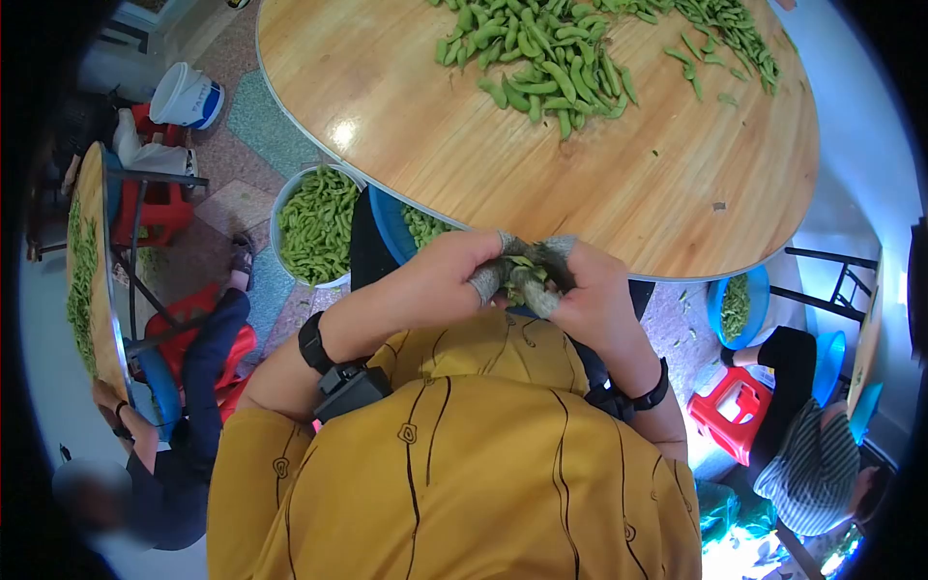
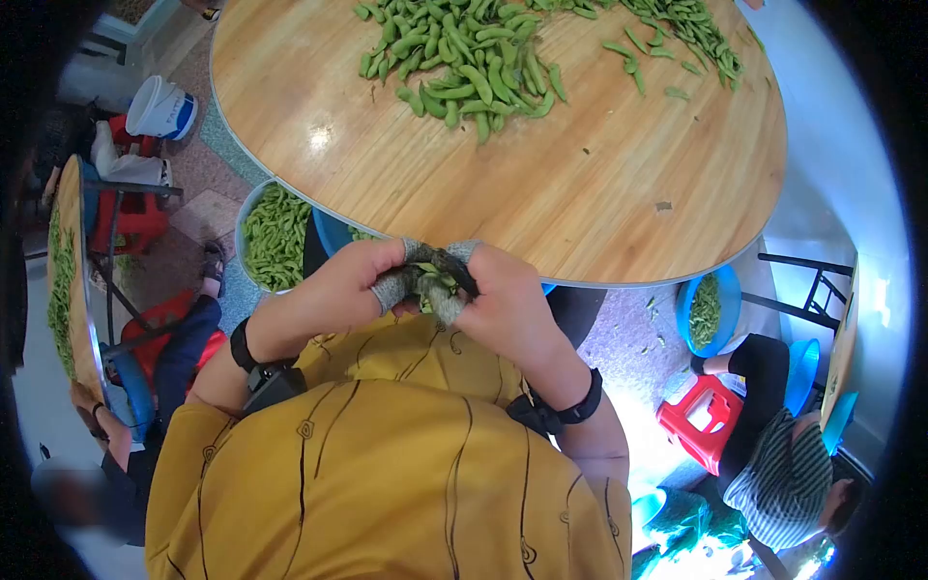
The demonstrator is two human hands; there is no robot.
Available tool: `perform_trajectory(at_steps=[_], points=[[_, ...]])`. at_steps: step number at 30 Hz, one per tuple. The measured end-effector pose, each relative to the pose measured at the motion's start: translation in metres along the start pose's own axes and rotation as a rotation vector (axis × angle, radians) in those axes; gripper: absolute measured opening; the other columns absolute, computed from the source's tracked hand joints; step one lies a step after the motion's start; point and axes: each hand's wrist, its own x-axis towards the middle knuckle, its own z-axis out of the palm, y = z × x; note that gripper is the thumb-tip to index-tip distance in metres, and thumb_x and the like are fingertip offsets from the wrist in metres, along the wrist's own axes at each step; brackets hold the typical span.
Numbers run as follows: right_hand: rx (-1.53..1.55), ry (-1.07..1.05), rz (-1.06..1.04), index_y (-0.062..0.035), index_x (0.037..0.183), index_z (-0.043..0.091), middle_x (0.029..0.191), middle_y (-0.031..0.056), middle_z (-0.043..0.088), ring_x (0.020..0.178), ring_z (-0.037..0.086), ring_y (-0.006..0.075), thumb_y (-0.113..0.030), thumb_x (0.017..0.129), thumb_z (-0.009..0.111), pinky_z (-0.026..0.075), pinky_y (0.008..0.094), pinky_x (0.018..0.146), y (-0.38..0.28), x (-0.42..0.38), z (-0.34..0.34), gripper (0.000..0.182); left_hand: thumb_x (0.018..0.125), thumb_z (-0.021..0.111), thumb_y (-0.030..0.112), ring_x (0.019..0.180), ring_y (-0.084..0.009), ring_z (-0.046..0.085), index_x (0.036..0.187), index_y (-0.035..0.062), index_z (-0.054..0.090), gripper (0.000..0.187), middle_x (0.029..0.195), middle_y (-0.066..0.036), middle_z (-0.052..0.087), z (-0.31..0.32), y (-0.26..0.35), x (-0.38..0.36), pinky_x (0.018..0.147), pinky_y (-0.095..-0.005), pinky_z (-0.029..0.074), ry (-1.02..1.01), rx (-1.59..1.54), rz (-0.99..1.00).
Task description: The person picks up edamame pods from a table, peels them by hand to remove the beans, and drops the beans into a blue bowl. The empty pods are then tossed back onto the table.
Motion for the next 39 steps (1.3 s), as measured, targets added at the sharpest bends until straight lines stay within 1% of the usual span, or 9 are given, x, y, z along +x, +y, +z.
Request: perform_trajectory(at_steps=[4,11,19,23,26,27,29,34,39], points=[[-0.242,0.041,-0.168,-0.0026,0.089,0.061,0.079,0.0154,0.059,0.072,0.06,0.0345,-0.013,0.071,0.073,0.049,0.0376,0.059,-0.001,-0.001,0.007,0.023,0.083,0.052,0.0,0.073,-0.0118,0.062,0.105,0.0007,0.06,0.023,0.084,-0.006,0.066,-0.004,-0.001,-0.008,0.066,-0.0274,0.049,0.077,0.166,0.053],[-0.158,0.028,-0.097,-0.0031,0.09,0.06,0.078,0.0146,0.059,0.07,0.06,0.034,-0.014,0.071,0.073,0.048,0.0376,0.059,-0.007,-0.007,0.015,0.025,0.084,0.058,0.005,0.068,-0.0103,0.059,0.099,0.0002,0.062,0.016,0.078,-0.005,0.065,-0.006,-0.012,-0.022,0.061,-0.0259,0.048,0.181,0.111,0.051],[-0.343,0.149,-0.104,-0.0023,0.091,0.06,0.078,0.0156,0.059,0.071,0.06,0.0339,-0.014,0.076,0.07,0.048,0.0392,0.062,0.001,-0.016,0.031,0.022,0.084,0.061,0.013,0.058,-0.0111,0.056,0.08,-0.0008,0.059,0.014,0.064,-0.004,0.06,-0.011,-0.029,-0.029,0.054,-0.0262,0.045,0.168,0.017,-0.289],[-0.43,0.224,-0.228,-0.002,0.092,0.06,0.078,0.0155,0.06,0.072,0.06,0.0341,-0.014,0.077,0.07,0.049,0.037,0.063,-0.005,-0.023,0.035,0.022,0.084,0.061,0.013,0.059,-0.0122,0.057,0.079,-0.0006,0.058,0.015,0.065,-0.004,0.061,-0.003,-0.032,-0.031,0.055,-0.0267,0.046,0.309,0.177,-0.163],[0.199,-0.076,0.227,-0.0019,0.095,0.06,0.071,0.0072,0.062,0.059,0.061,0.0174,-0.014,0.08,0.07,0.048,0.0279,0.052,-0.001,-0.023,0.034,0.022,0.087,0.062,0.015,0.059,-0.01,0.056,0.085,0.001,0.058,0.015,0.068,-0.003,0.061,-0.003,-0.026,-0.035,0.054,-0.0249,0.045,0.27,0.053,-0.021],[0.195,-0.061,0.213,-0.0019,0.095,0.06,0.071,0.0072,0.062,0.059,0.061,0.0174,-0.014,0.08,0.07,0.048,0.0279,0.052,-0.005,-0.021,0.031,0.022,0.087,0.062,0.015,0.059,-0.01,0.056,0.085,0.001,0.058,0.015,0.068,-0.003,0.061,-0.003,-0.025,-0.036,0.054,-0.0249,0.045,0.265,0.068,-0.007],[0.618,-0.134,0.451,-0.003,0.097,0.061,0.069,0.0013,0.06,0.055,0.057,0.0078,-0.016,0.082,0.07,0.045,0.0233,0.045,-0.013,-0.019,0.027,0.022,0.088,0.061,0.015,0.058,-0.0074,0.054,0.09,0.0035,0.058,0.012,0.069,-0.001,0.06,-0.001,-0.022,-0.038,0.051,-0.0224,0.042,0.125,-0.332,-0.035],[0.939,-0.277,0.422,-0.0068,0.099,0.06,0.063,-0.0011,0.057,0.049,0.052,0.0046,-0.019,0.083,0.07,0.039,0.018,0.043,-0.007,-0.021,0.019,0.022,0.089,0.06,0.013,0.058,-0.0059,0.052,0.095,0.0052,0.06,0.01,0.072,0.002,0.058,0.003,-0.02,-0.036,0.05,-0.0208,0.039,-0.036,-0.459,-0.029],[0.712,-0.212,0.421,-0.0046,0.1,0.059,0.069,0.0002,0.059,0.051,0.053,0.0054,-0.017,0.082,0.07,0.041,0.0206,0.044,-0.007,-0.016,0.021,0.024,0.089,0.061,0.015,0.061,-0.0059,0.052,0.095,0.005,0.061,0.012,0.073,0.001,0.059,-0.003,-0.017,-0.033,0.051,-0.0207,0.039,-0.049,-0.317,-0.016]])
